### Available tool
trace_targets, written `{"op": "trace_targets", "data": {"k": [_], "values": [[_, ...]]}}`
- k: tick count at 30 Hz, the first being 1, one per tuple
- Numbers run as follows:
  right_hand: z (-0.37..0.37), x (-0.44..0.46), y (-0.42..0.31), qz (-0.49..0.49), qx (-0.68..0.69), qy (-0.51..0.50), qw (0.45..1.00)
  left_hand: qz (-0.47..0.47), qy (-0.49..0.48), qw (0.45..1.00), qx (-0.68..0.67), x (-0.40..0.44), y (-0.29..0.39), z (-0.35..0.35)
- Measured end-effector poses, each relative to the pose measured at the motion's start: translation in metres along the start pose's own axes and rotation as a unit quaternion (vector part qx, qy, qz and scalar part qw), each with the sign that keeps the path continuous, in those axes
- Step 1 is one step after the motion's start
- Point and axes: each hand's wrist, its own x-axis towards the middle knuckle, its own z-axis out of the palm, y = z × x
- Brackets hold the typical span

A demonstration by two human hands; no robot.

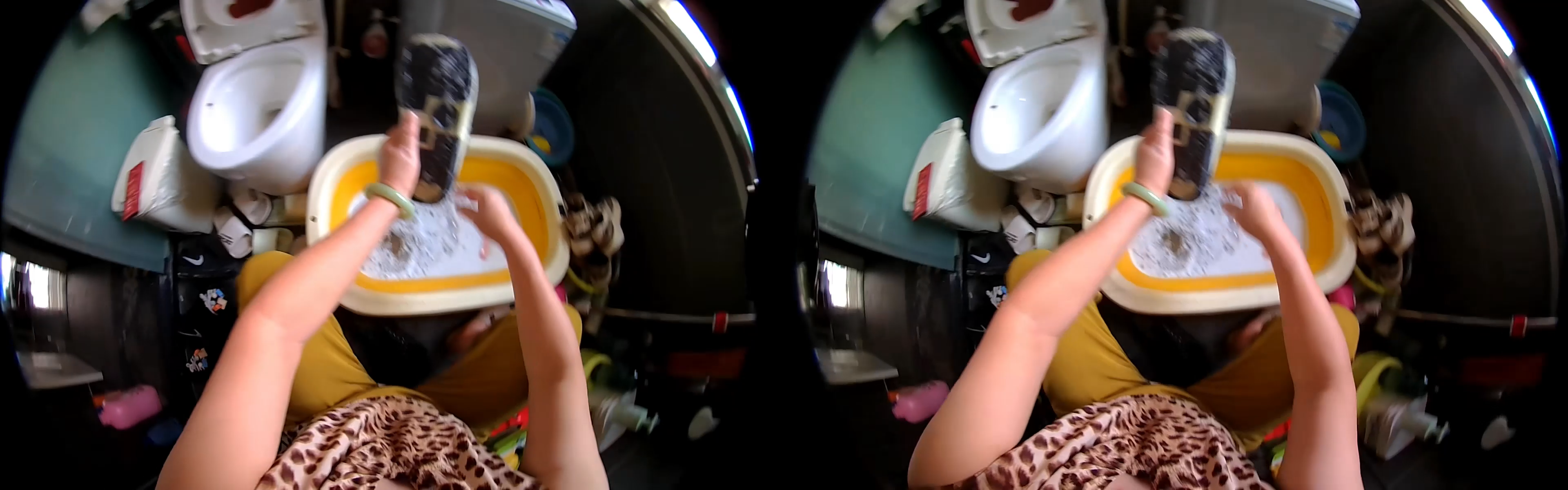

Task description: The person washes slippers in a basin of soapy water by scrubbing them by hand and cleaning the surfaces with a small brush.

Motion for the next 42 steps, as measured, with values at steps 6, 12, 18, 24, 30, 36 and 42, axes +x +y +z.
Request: {"op": "trace_targets", "data": {"k": [6,12,18,24,30,36,42], "values": [[-0.044,-0.011,-0.040,0.010,0.342,0.040,0.939,-0.025,-0.023,0.999,0.004,0.000,-0.001,-0.005],[-0.013,0.008,-0.023,-0.010,0.180,0.086,0.980,0.049,-0.043,0.997,0.039,-0.007,-0.014,0.000],[-0.011,-0.005,-0.045,0.038,0.386,-0.013,0.922,0.076,-0.064,0.967,0.235,-0.027,-0.010,0.007],[0.005,-0.003,-0.045,0.013,0.599,0.063,0.798,0.262,-0.186,0.911,0.259,-0.065,-0.016,0.015],[-0.007,-0.007,-0.020,0.022,0.655,0.020,0.755,0.060,-0.184,0.977,0.086,-0.039,-0.005,-0.002],[-0.007,-0.027,-0.031,0.037,0.629,-0.052,0.775,0.100,-0.169,0.964,0.178,-0.024,-0.023,-0.002],[-0.002,-0.028,-0.024,0.043,0.594,-0.104,0.797,0.138,-0.153,0.953,0.222,-0.026,-0.023,0.004]]}}
